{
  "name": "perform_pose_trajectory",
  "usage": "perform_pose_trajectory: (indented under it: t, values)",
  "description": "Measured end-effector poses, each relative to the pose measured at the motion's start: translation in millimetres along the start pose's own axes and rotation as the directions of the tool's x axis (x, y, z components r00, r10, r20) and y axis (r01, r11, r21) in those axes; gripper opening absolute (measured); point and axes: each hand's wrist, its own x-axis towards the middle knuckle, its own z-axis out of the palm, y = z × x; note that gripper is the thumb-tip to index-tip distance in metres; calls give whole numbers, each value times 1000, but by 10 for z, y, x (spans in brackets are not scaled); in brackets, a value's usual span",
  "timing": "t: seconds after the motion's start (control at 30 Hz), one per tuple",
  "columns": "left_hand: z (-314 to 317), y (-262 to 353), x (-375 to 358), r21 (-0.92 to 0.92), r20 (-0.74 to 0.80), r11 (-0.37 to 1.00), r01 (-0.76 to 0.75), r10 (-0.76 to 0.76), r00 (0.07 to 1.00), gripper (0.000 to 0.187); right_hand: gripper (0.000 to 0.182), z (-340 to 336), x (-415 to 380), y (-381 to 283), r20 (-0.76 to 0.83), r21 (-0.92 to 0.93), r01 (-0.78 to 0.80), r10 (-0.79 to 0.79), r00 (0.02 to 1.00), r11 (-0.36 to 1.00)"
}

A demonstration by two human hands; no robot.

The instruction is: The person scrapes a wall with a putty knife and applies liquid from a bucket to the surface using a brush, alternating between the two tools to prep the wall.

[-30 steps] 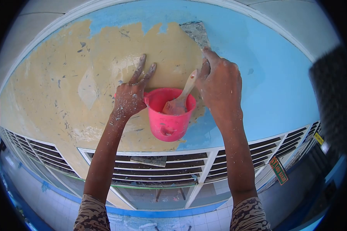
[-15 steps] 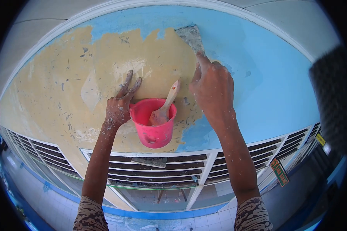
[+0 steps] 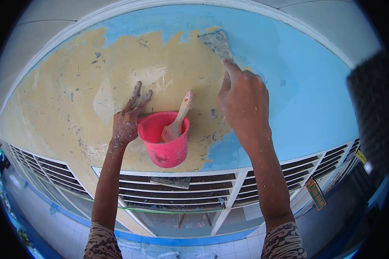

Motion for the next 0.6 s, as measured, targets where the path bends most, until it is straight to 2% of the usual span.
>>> perform_pose_trajectory:
  t: [0.13, 0.2, 0.3, 0.4, 0.6]
  values:
    - [-19, -63, -2, 30, -26, 999, -40, 41, 999, 76, 36, 29, -22, -90, 7, 24, -51, 50, 999, 998]
    - [-28, -42, -15, -10, -5, 1000, -12, 12, 1000, 75, 36, 9, -50, -67, 19, 3, -67, 67, 998, 998]
    - [-42, -25, -16, 29, 41, 999, 23, -24, 999, 75, 36, 5, -60, -18, -2, 0, 8, -8, 1000, 1000]
    - [-17, -39, -23, 5, 10, 1000, 1, -1, 1000, 75, 36, 75, 35, -85, 22, 88, -47, 45, 999, 995]
    - [-58, -24, -18, -14, -3, 1000, -21, 21, 1000, 71, 33, -87, -18, -250, 58, 20, -38, 37, 998, 999]
